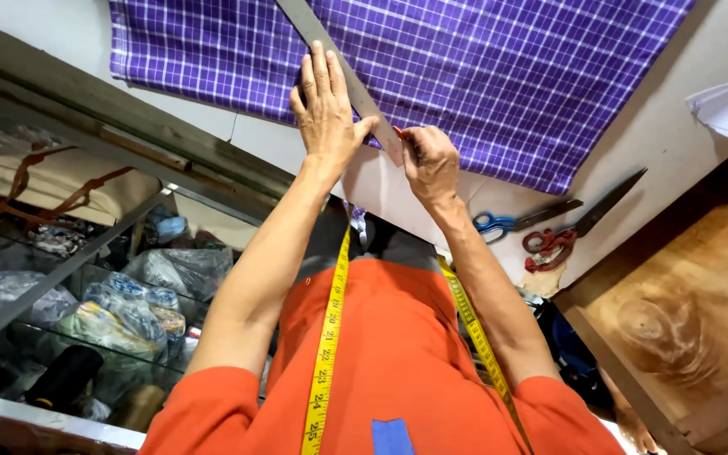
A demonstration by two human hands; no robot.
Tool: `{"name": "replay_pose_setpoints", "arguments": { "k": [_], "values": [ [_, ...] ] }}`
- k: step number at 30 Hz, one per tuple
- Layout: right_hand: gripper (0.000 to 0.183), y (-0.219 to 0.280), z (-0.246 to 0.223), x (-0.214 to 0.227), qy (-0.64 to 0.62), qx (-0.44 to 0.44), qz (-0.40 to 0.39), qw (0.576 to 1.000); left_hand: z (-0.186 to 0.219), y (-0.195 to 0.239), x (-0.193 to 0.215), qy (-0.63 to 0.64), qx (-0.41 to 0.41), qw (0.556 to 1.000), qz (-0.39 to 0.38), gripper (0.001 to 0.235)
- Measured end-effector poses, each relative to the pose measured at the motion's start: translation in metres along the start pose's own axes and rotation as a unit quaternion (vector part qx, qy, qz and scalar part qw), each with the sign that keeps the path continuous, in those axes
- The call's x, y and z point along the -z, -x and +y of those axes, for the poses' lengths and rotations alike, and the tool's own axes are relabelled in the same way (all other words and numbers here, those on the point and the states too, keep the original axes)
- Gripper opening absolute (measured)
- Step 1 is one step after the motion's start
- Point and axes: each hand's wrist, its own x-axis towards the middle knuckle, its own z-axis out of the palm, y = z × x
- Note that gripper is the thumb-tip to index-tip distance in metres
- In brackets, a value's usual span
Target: Measuring and cutting a piece of purple checkered fabric with scissors on a work table
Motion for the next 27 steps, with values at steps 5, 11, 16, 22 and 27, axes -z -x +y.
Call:
{"name": "replay_pose_setpoints", "arguments": {
  "k": [5, 11, 16, 22, 27],
  "values": [
    [0.022, -0.001, -0.001, -0.006, 0.052, 0.044, 0.012, 0.998, 0.003, 0.001, 0.006, -0.034, 0.002, 0.999, -0.001, 0.143],
    [0.021, -0.007, -0.006, -0.009, 0.069, 0.065, 0.014, 0.995, 0.003, 0.003, 0.006, -0.037, 0.003, 0.999, -0.007, 0.143],
    [0.024, -0.039, -0.016, -0.022, 0.042, 0.096, 0.018, 0.994, 0.003, 0.003, 0.009, -0.055, 0.004, 0.998, -0.003, 0.143],
    [0.026, -0.030, -0.020, -0.011, 0.052, 0.103, 0.002, 0.993, 0.004, 0.003, 0.010, -0.057, 0.002, 0.998, -0.010, 0.142],
    [0.012, 0.025, -0.001, 0.018, 0.082, 0.090, -0.053, 0.991, 0.003, 0.003, 0.013, -0.046, 0.006, 0.999, -0.006, 0.141]
  ]
}}
